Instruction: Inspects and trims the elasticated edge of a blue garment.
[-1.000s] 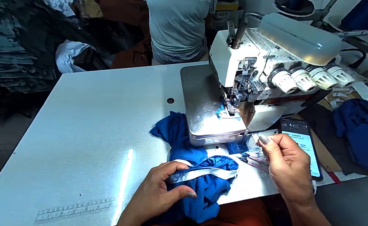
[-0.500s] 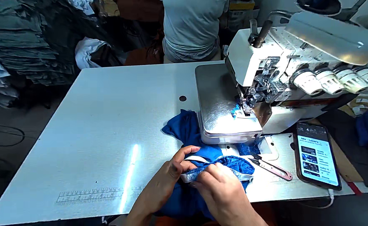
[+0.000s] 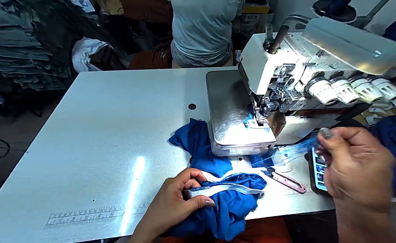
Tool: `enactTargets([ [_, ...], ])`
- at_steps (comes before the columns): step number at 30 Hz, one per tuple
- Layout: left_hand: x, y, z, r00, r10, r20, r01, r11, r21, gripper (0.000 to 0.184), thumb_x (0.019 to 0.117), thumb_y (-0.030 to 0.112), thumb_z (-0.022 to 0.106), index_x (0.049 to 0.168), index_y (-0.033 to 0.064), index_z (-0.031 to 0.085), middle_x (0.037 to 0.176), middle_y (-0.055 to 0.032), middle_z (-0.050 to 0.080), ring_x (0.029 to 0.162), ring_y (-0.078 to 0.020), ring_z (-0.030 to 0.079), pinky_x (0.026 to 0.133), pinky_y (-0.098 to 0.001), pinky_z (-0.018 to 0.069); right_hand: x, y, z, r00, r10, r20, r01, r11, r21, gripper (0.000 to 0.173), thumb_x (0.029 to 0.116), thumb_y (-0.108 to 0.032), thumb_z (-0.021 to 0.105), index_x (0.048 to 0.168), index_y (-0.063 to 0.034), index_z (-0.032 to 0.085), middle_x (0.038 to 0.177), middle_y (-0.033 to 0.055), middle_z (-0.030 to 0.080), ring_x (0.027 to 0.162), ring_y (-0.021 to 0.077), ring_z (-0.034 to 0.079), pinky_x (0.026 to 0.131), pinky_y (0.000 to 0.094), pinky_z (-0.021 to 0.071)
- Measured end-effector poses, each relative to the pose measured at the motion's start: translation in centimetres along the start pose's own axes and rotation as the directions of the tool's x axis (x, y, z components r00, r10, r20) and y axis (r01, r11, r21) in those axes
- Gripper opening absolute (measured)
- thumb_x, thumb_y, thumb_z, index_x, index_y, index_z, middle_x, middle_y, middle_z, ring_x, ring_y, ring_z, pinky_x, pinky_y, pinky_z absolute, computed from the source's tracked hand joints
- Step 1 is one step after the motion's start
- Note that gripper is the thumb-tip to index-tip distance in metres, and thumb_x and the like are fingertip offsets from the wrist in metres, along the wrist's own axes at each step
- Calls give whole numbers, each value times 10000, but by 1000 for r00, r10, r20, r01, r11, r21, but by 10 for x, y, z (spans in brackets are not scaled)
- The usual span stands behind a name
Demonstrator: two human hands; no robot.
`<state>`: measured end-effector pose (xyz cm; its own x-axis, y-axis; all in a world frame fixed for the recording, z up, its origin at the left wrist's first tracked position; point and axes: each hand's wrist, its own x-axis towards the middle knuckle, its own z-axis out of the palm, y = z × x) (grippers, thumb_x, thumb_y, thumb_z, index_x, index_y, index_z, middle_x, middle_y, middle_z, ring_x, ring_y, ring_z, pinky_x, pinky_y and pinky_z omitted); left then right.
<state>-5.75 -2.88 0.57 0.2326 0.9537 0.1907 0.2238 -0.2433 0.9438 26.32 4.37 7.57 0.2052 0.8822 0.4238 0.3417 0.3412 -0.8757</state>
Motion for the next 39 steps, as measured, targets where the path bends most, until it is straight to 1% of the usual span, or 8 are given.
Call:
enactTargets([
  [5, 0, 4, 3, 996, 62, -58, -47, 971, 236, 368, 828, 486, 785, 1038, 189, 729, 941, 122, 731, 886, 60, 659, 792, -150, 555, -20, 7, 8, 939, -73, 336, 202, 908, -368, 136, 953, -189, 616, 905, -74, 672, 897, 15, 630, 773, 72, 600, 668, 263, 520],
  [9, 2, 11, 9, 990, 130, -51, -96, 897, 432, 435, 824, 578, 730, 1006, 183, 729, 968, 81, 737, 926, 5, 654, 843, -249, 520, -37, 14, 22, 903, -75, 424, 237, 909, -344, 197, 929, -351, 654, 925, -164, 716, 921, -64, 649, 835, 22, 611, 717, 204, 523],
  [14, 5, 15, 13, 990, 123, -64, -74, 861, 504, 347, 869, 517, 677, 962, 193, 758, 917, 101, 741, 883, 7, 667, 817, -247, 532, -59, 4, 41, 808, -298, 509, 491, 818, -301, 554, 884, -646, 647, 1075, -136, 746, 1074, 45, 674, 1061, 223, 607, 886, 451, 485],
  [19, 9, 14, 13, 995, 87, 57, -99, 964, 248, 465, 926, 524, 677, 1169, 127, 656, 947, 92, 708, 898, 27, 651, 828, -209, 553, -69, 7, 72, 685, -383, 620, 545, 834, -87, 225, 928, -353, 701, 1059, -177, 752, 936, 7, 684, 944, 164, 628, 833, 332, 491],
  [24, 0, 1, 8, 997, 58, 43, -66, 977, 201, 421, 884, 430, 751, 1147, 130, 617, 903, 104, 722, 824, 62, 657, 727, -131, 551, -47, 12, 53, 812, -155, 563, 70, 983, 169, 122, 943, -137, 677, 865, -98, 763, 831, -50, 685, 820, 5, 641, 736, 160, 539],
  [30, 0, 3, 8, 998, 62, 21, -64, 988, 140, 505, 812, 529, 791, 1090, 142, 623, 836, 117, 706, 754, 83, 640, 655, -108, 535, -10, 17, 11, 990, -27, 136, 64, 959, -276, 89, 976, -135, 638, 927, -82, 690, 825, -55, 663, 720, -39, 603, 662, 134, 508],
  [35, 2, 19, 20, 987, 132, -86, -81, 893, 443, 519, 861, 602, 693, 1099, 142, 679, 939, 74, 721, 853, 15, 661, 754, -201, 558, -10, 18, -1, 885, 4, 465, 327, 705, -629, 257, 993, -203, 572, 1026, -54, 779, 1032, 161, 715, 1033, 402, 654, 826, 656, 469],
  [39, 4, 30, 33, 975, 171, -144, -43, 775, 630, 380, 886, 494, 672, 999, 136, 731, 917, 40, 742, 812, -89, 690, 725, -326, 560, -30, 10, 2, 895, -191, 403, 417, 676, -607, 238, 930, -262, 612, 823, -115, 765, 1098, 105, 688, 1117, 338, 605, 899, 591, 407],
])
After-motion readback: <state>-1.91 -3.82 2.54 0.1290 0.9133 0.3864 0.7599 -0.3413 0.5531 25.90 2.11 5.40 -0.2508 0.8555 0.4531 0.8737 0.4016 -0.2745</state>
